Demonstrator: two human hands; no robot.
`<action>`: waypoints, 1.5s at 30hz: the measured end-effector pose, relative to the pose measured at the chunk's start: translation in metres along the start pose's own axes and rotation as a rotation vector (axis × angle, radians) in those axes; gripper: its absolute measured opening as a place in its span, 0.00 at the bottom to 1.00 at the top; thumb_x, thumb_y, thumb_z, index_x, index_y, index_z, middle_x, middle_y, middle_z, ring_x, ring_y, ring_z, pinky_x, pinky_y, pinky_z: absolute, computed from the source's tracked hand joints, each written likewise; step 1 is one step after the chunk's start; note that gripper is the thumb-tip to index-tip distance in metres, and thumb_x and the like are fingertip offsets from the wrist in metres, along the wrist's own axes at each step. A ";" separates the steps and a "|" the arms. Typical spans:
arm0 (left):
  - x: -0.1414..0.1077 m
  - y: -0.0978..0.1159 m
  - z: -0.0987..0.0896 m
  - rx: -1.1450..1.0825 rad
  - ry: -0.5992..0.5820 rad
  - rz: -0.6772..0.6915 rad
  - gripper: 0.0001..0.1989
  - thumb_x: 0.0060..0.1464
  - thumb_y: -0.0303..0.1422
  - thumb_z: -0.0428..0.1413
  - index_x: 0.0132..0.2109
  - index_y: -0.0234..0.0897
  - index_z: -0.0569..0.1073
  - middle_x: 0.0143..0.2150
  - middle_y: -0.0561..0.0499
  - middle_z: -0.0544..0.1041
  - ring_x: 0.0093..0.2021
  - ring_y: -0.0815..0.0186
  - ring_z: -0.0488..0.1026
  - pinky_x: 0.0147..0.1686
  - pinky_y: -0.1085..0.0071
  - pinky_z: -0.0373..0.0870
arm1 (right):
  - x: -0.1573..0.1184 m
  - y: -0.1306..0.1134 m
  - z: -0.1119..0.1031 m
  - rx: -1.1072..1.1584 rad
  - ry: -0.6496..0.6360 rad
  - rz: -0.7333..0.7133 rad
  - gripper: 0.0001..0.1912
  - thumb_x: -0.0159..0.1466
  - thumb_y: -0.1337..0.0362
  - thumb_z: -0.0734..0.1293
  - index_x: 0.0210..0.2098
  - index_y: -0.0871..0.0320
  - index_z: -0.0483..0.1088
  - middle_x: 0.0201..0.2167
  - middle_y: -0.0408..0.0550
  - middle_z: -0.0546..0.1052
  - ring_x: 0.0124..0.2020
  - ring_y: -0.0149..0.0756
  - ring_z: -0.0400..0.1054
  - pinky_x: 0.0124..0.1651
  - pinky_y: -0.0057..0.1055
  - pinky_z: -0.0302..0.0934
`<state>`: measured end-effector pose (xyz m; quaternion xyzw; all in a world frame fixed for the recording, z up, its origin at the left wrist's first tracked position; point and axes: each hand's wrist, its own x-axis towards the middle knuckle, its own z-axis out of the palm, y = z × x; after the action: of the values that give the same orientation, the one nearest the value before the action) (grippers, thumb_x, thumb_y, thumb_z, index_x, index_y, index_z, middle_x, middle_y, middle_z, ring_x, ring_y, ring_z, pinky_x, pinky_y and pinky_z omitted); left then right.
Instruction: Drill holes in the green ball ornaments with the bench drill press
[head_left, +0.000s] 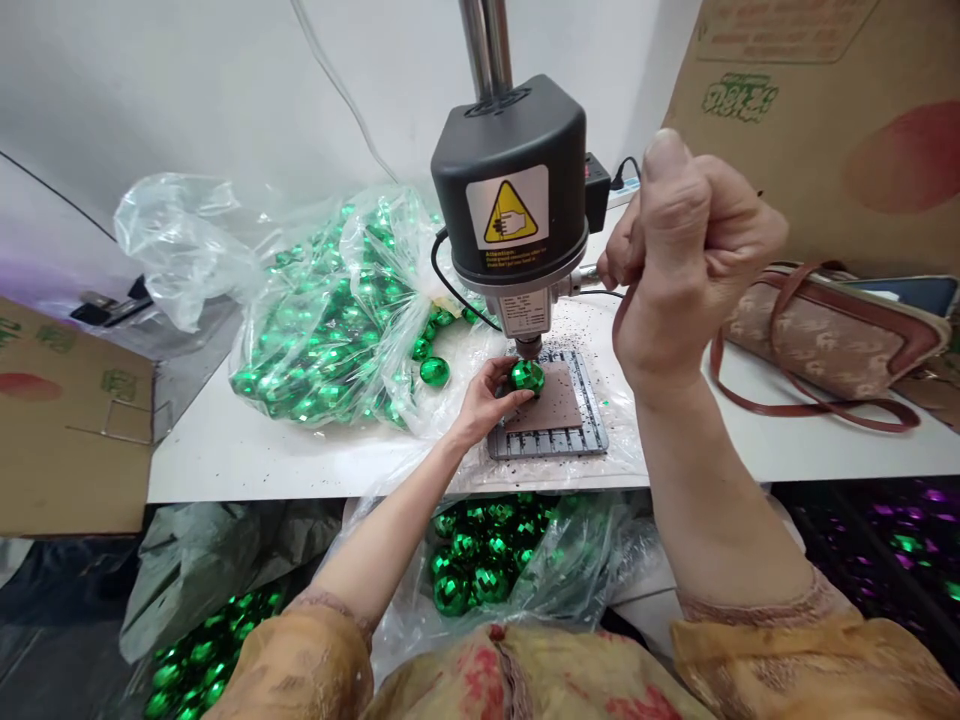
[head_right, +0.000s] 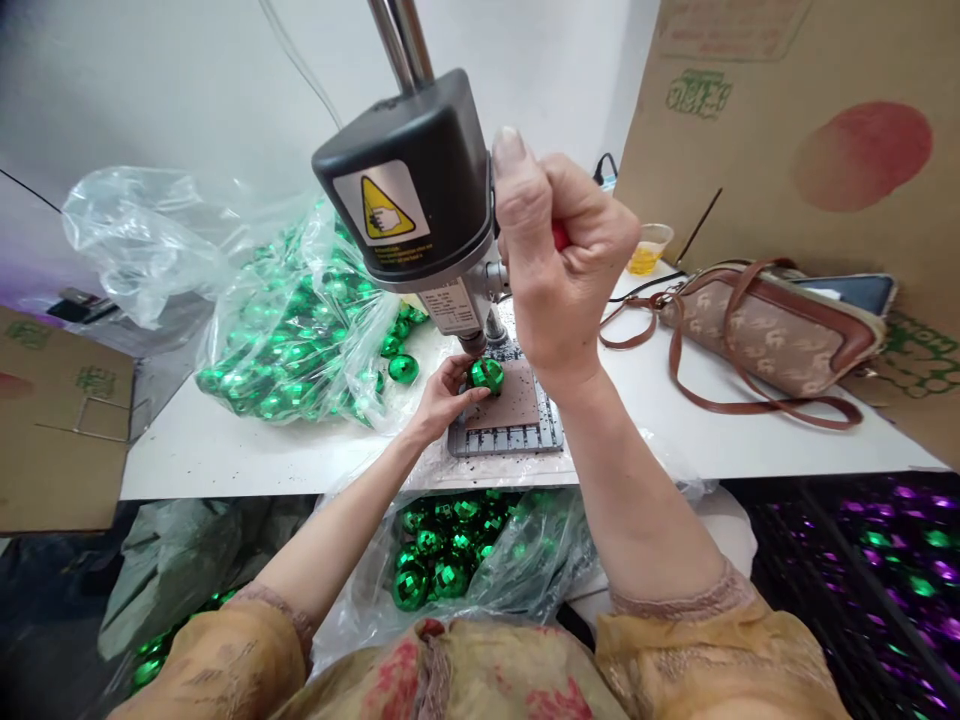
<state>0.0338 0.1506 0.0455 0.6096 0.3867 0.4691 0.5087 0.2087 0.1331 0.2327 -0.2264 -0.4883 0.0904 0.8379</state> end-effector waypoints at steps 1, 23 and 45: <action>0.000 -0.001 0.000 0.018 -0.012 0.009 0.35 0.44 0.44 0.74 0.56 0.37 0.72 0.55 0.42 0.79 0.56 0.54 0.76 0.59 0.57 0.71 | 0.000 0.000 0.000 0.005 0.002 0.006 0.30 0.63 0.45 0.67 0.18 0.54 0.50 0.14 0.37 0.51 0.14 0.24 0.49 0.21 0.33 0.43; -0.015 0.000 0.021 0.020 -0.025 0.045 0.29 0.50 0.46 0.70 0.53 0.39 0.71 0.54 0.44 0.78 0.57 0.56 0.74 0.62 0.56 0.68 | -0.014 0.012 -0.005 -0.120 0.055 -0.027 0.31 0.68 0.47 0.63 0.19 0.55 0.45 0.17 0.39 0.47 0.17 0.25 0.47 0.22 0.35 0.43; -0.016 0.000 0.021 0.036 -0.036 0.035 0.29 0.51 0.45 0.70 0.55 0.40 0.71 0.54 0.44 0.78 0.57 0.55 0.75 0.62 0.55 0.69 | -0.045 0.026 -0.021 0.107 0.088 -0.226 0.30 0.65 0.65 0.65 0.20 0.59 0.38 0.14 0.38 0.44 0.15 0.22 0.41 0.21 0.31 0.40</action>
<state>0.0496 0.1301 0.0414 0.6337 0.3752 0.4597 0.4963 0.2057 0.1330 0.1766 -0.1285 -0.4682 0.0113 0.8742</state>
